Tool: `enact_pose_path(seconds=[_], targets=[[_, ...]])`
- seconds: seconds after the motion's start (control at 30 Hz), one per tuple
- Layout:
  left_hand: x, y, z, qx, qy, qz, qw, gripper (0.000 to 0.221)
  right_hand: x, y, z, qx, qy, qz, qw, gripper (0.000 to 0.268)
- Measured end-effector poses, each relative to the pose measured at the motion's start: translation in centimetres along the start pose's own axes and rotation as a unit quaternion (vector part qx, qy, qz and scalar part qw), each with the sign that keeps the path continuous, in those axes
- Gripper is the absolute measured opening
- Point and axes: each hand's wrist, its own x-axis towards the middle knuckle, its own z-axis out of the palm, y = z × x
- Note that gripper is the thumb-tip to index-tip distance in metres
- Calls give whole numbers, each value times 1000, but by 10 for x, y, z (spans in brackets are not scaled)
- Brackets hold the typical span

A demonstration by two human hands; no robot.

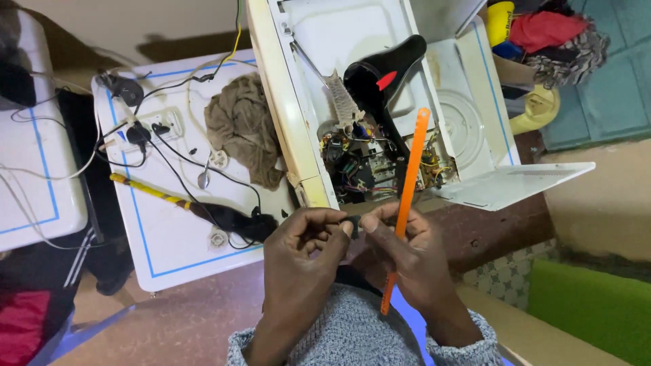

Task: Disassembling an electronic appliance to remove and inspect internal components using a screwdriver and manual manipulation.

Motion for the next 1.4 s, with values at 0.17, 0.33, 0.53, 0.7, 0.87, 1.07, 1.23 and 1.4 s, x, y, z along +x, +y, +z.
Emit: enact_pose_path(seconds=[0.17,0.33,0.53,0.7,0.87,1.07,1.23,1.4], targets=[[2,6,-13,35,8,122,992,8,9,4,9,5,-48,-49,998,14],[9,7,-30,54,8,175,983,9,12,10,30,77,-109,-70,988,14],[10,16,-47,-51,-54,120,990,12,10,17,51,74,-138,-119,980,22],[17,12,-56,-120,-155,77,978,6,7,24,50,324,-231,-24,917,18],[34,-3,-68,-115,-230,31,966,9,4,25,46,319,-237,15,918,18],[30,-4,-63,-108,-182,18,977,11,2,22,49,174,-124,-47,976,19],[21,7,-54,-45,-158,27,986,13,3,26,42,100,-63,-66,991,21],[29,-3,-51,-21,-160,9,987,20,3,15,33,93,-99,15,991,37]])
